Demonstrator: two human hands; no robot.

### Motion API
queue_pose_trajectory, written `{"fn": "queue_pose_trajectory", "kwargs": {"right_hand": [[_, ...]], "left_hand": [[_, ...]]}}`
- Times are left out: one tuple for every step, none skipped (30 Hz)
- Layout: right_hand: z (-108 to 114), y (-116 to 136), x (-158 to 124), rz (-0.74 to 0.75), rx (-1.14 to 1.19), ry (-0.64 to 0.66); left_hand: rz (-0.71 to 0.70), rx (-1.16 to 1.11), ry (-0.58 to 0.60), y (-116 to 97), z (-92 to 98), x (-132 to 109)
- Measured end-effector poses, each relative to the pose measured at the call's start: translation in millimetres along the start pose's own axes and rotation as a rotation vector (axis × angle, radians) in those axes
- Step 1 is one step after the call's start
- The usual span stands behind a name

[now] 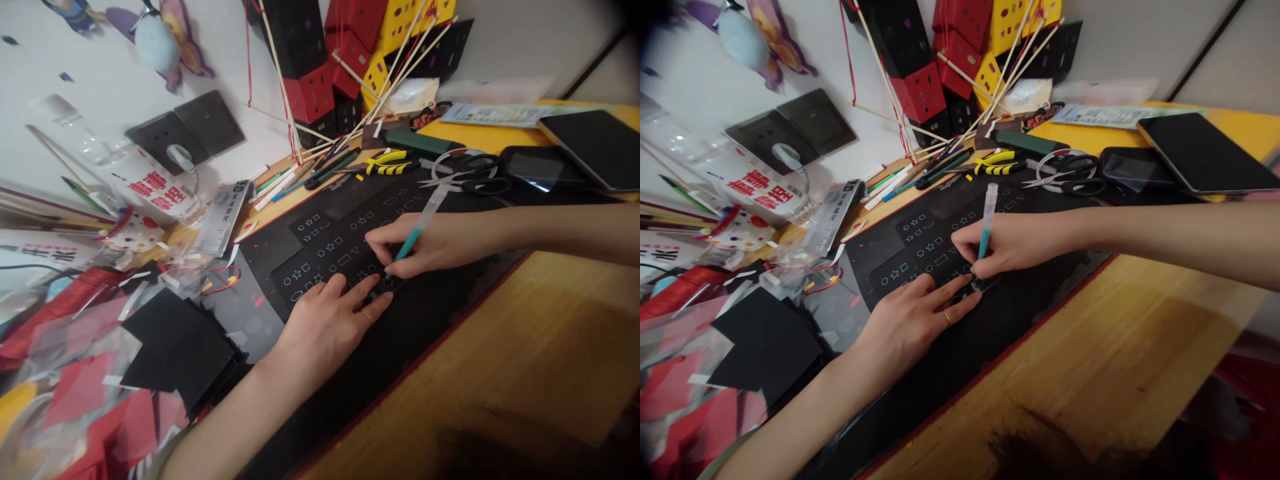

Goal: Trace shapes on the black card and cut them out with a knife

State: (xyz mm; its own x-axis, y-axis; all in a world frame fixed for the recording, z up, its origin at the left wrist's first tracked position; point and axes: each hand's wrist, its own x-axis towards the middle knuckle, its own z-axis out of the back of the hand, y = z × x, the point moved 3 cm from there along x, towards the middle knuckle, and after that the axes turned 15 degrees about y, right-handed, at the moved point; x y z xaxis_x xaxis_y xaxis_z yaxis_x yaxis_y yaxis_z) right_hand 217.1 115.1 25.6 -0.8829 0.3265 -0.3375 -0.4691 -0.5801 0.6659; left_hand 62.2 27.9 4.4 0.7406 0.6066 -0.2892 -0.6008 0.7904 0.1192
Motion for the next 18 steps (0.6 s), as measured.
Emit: {"fn": "queue_pose_trajectory", "kwargs": {"right_hand": [[0,-2,-1,0.0,0.026,-0.043],[1,-4,-3,0.003,0.067,-0.103],[2,-6,-6,0.012,0.119,-0.18],[3,-8,-10,0.027,0.176,-0.273],[4,-10,-14,0.043,0.227,-0.378],[5,-11,-20,0.062,0.262,-0.49],[6,-12,-25,0.07,0.283,-0.592],[7,-11,-30,0.064,0.29,-0.678],[8,-11,-35,0.04,0.287,-0.742],[8,-10,-39,0.005,0.278,-0.783],[9,-9,-42,-0.033,0.266,-0.806],[10,-8,-44,-0.067,0.255,-0.817],[11,-8,-46,-0.092,0.244,-0.83],[12,-9,-48,-0.103,0.233,-0.849],[14,-11,-49,-0.107,0.231,-0.865],[15,-14,-50,-0.095,0.235,-0.886],[17,-17,-51,-0.078,0.248,-0.901],[18,-21,-53,-0.062,0.264,-0.91]], "left_hand": [[-0.003,0.004,-0.007,0,-0.5,0],[-0.003,0.009,-0.014,0,-0.9,-1],[-0.001,0.013,-0.024,1,-1.0,-2],[0.005,0.016,-0.038,1,-0.7,-3],[0.018,0.016,-0.061,3,0.3,-5],[0.039,0.015,-0.099,5,2.3,-7],[0.064,0.013,-0.148,7,5.1,-10],[0.093,0.01,-0.206,10,8.7,-13],[0.121,0.008,-0.266,13,13.1,-17],[0.152,0.004,-0.328,16,18.0,-21],[0.184,-0.001,-0.391,19,23.4,-25],[0.218,-0.007,-0.457,23,29.2,-29],[0.256,-0.01,-0.526,26,35.1,-34],[0.298,-0.009,-0.594,30,40.8,-38],[0.343,-0.007,-0.652,34,45.8,-42],[0.392,-0.001,-0.696,38,49.7,-46],[0.44,0.005,-0.721,44,52.3,-49],[0.488,0.009,-0.729,50,53.3,-52]]}}
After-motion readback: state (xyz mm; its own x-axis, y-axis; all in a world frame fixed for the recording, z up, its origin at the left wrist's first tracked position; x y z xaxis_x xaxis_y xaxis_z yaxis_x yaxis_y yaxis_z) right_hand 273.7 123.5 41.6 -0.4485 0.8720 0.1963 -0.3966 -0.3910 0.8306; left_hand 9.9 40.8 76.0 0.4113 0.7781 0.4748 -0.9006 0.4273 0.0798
